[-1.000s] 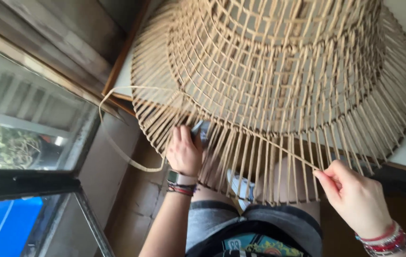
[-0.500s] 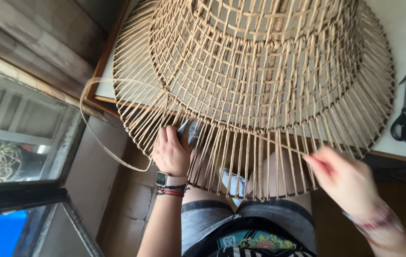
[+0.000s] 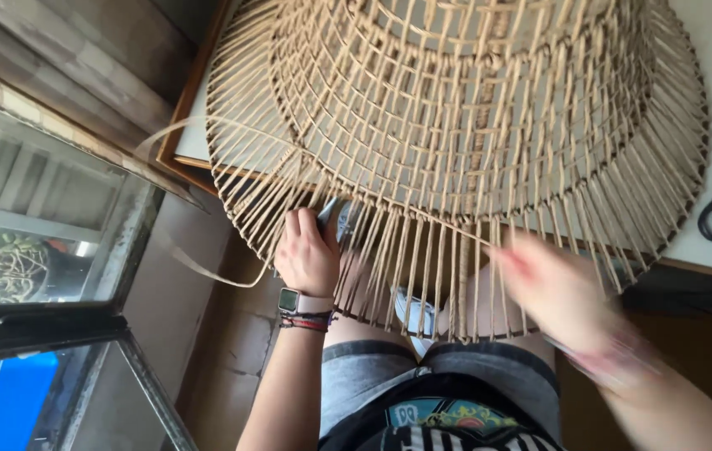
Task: Weaving wicker strands into a conical frame and trimming the excess with pliers
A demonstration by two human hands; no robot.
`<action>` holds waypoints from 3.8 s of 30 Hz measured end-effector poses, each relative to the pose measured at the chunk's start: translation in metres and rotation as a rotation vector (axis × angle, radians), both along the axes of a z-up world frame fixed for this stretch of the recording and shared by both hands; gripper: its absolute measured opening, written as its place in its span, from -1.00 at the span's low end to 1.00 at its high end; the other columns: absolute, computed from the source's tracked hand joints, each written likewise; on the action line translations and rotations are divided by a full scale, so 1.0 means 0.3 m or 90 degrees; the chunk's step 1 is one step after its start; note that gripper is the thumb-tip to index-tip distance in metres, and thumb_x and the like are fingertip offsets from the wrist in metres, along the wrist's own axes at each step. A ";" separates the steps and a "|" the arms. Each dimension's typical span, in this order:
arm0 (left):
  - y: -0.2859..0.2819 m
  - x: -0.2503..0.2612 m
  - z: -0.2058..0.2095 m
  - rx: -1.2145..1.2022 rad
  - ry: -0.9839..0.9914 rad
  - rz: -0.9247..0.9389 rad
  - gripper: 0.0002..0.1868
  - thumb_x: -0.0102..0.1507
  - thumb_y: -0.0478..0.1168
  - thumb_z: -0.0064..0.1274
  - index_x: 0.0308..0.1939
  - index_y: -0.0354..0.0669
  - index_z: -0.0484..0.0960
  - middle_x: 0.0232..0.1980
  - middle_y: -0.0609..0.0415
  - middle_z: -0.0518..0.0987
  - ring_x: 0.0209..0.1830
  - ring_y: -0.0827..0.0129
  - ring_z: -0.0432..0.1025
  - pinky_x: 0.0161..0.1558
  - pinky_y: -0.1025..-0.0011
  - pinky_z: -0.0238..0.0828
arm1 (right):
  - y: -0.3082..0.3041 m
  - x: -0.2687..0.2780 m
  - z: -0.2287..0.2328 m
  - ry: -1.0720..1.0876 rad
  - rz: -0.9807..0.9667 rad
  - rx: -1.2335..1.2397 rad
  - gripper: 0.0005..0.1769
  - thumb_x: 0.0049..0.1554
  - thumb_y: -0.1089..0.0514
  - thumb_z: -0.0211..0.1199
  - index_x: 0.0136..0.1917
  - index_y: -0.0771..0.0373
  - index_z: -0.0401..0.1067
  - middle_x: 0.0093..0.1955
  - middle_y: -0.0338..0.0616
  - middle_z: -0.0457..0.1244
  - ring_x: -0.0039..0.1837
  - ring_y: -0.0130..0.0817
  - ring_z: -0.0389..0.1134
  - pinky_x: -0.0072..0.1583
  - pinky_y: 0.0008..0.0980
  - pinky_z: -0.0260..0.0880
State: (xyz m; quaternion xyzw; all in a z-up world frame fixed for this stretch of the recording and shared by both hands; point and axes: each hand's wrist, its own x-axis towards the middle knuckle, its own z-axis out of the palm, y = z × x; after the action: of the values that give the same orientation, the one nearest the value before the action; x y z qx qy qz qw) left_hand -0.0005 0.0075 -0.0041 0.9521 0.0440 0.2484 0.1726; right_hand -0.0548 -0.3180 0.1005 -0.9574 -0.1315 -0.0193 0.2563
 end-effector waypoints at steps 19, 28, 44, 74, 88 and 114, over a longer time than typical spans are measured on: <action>-0.004 -0.007 -0.074 0.095 -0.028 0.073 -0.68 0.23 0.14 0.07 -0.19 0.09 0.40 -0.24 0.19 0.35 -0.29 0.17 0.51 -0.33 0.24 0.50 | -0.011 -0.023 -0.035 -0.200 -0.028 -0.122 -0.63 0.22 -0.13 0.31 -0.32 0.03 0.34 -0.49 -0.25 0.21 -0.38 -0.20 0.37 -0.30 -0.29 0.34; -0.019 -0.002 -0.027 0.059 0.015 0.075 -0.70 0.31 0.16 -0.03 -0.17 0.08 0.40 -0.22 0.16 0.37 -0.35 0.10 0.53 -0.37 0.17 0.52 | 0.048 0.039 -0.103 -0.115 -0.110 -0.188 -0.69 0.15 -0.31 0.26 -0.07 -0.11 0.42 -0.31 -0.36 0.37 -0.16 -0.31 0.49 -0.09 -0.31 0.50; -0.008 0.001 0.024 -0.025 0.018 0.005 -0.68 0.38 0.04 -0.03 -0.20 -0.12 0.36 -0.19 -0.06 0.40 -0.39 -0.01 0.43 -0.55 0.09 0.34 | 0.014 -0.005 0.047 -0.043 -0.020 -0.135 -0.67 0.22 -0.02 0.23 0.14 0.21 0.38 -0.36 -0.32 0.29 -0.49 -0.55 0.18 -0.41 -0.49 0.27; 0.000 0.001 -0.020 0.038 -0.008 0.055 -0.66 0.20 0.07 0.18 -0.19 0.01 0.42 -0.18 0.15 0.41 -0.29 0.11 0.54 -0.29 0.22 0.51 | -0.218 -0.113 -0.100 -0.097 -0.144 -0.118 -0.83 0.14 -0.10 0.39 -0.02 -0.09 0.55 -0.24 -0.34 0.43 -0.09 -0.27 0.50 -0.06 -0.29 0.52; 0.295 0.174 0.292 -1.142 0.168 -0.147 -0.67 0.34 -0.10 -0.10 0.14 -0.12 0.47 -0.14 0.19 0.66 -0.68 0.60 0.13 -0.57 0.56 0.04 | 0.174 0.126 -0.102 -0.125 -0.030 -0.099 -0.71 0.21 -0.19 0.25 -0.04 0.04 0.43 -0.27 -0.19 0.34 -0.17 -0.19 0.48 -0.14 -0.21 0.51; 0.049 -0.008 0.106 -0.067 0.070 -0.102 -0.72 0.21 -0.02 0.11 -0.08 -0.03 0.62 0.09 0.06 0.43 -0.55 0.18 0.48 -0.67 0.20 0.41 | 0.036 0.078 0.038 0.190 0.046 -0.017 -0.73 0.22 -0.04 0.10 0.16 -0.01 0.43 -0.21 -0.49 0.50 -0.25 -0.55 0.55 -0.05 -0.49 0.53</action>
State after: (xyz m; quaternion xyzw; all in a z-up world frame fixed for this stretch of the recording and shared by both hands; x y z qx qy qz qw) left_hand -0.0028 0.0223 0.0276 0.9543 -0.0098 0.1788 0.2393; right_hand -0.0313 -0.3071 0.1119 -0.9476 -0.1263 0.1343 0.2610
